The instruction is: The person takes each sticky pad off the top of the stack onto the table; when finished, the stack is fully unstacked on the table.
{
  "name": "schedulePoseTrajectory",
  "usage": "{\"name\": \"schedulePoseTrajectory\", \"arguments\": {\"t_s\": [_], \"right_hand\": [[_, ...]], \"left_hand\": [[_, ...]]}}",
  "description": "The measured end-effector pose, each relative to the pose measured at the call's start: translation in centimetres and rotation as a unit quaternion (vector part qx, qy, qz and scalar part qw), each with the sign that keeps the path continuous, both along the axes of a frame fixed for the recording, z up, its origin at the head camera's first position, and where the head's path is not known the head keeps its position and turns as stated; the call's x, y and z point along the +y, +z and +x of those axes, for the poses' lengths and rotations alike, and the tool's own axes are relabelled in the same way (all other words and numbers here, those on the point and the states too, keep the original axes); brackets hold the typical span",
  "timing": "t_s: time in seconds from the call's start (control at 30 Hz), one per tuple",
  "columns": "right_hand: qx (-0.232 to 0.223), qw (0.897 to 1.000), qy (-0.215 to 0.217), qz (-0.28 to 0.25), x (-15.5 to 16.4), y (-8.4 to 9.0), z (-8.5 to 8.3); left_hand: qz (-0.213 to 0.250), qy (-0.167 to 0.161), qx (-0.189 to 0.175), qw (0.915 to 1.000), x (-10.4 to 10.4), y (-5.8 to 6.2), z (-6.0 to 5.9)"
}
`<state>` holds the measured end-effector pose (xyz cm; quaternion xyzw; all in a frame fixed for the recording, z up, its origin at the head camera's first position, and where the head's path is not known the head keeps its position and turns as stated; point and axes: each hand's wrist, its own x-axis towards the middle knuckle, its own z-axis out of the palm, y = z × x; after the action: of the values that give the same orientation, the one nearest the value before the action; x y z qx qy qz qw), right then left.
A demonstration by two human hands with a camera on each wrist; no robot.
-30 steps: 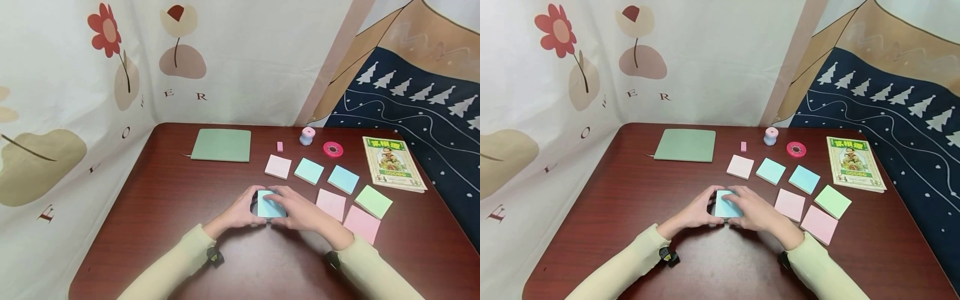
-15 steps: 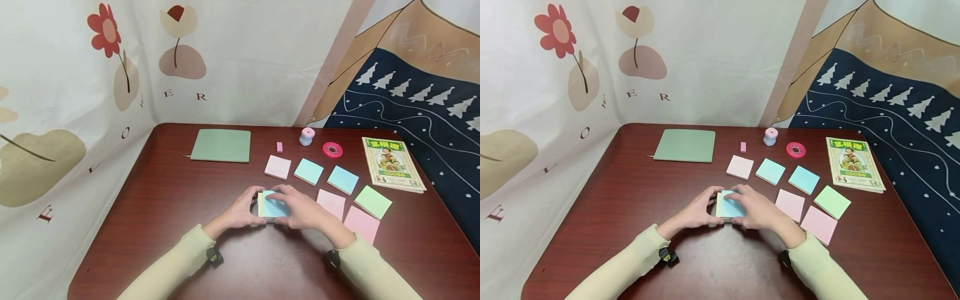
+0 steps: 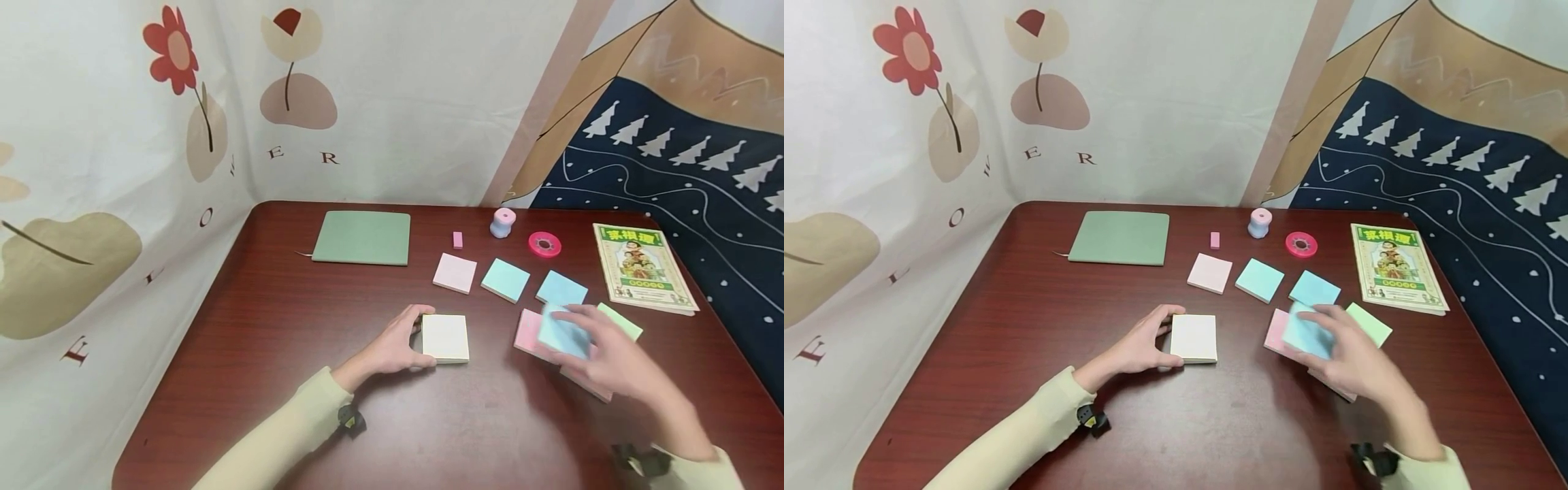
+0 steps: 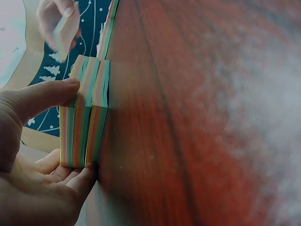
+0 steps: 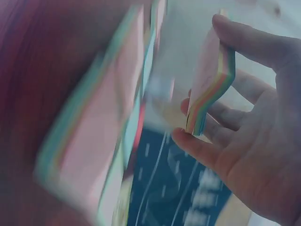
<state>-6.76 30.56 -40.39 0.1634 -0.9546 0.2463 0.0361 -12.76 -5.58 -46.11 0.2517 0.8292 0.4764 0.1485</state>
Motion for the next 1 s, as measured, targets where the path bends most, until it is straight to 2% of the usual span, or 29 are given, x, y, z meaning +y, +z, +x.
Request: {"name": "schedulePoseTrajectory", "arguments": {"t_s": [0.13, 0.3, 0.43, 0.7, 1.0], "right_hand": [[0.001, 0.997, -0.067, 0.028, 5.2, -0.1, 1.2], [-0.072, 0.983, -0.157, 0.065, 10.1, -1.3, 2.1], [-0.115, 0.97, -0.196, 0.084, 12.8, -2.4, 2.5], [-0.15, 0.963, -0.203, 0.091, 14.6, -4.0, 2.5], [-0.149, 0.967, -0.186, 0.085, 14.6, -4.5, 2.1]], "left_hand": [[0.001, 0.0, -0.001, 1.0, 0.0, 0.1, 0.0], [0.0, -0.001, -0.001, 1.0, 0.0, -0.1, 0.0], [-0.001, -0.002, 0.003, 1.0, 0.0, -0.2, -0.1], [-0.004, -0.003, 0.008, 1.0, 0.0, -0.1, 0.0], [-0.005, -0.002, 0.003, 1.0, 0.0, -0.1, 0.0]]}}
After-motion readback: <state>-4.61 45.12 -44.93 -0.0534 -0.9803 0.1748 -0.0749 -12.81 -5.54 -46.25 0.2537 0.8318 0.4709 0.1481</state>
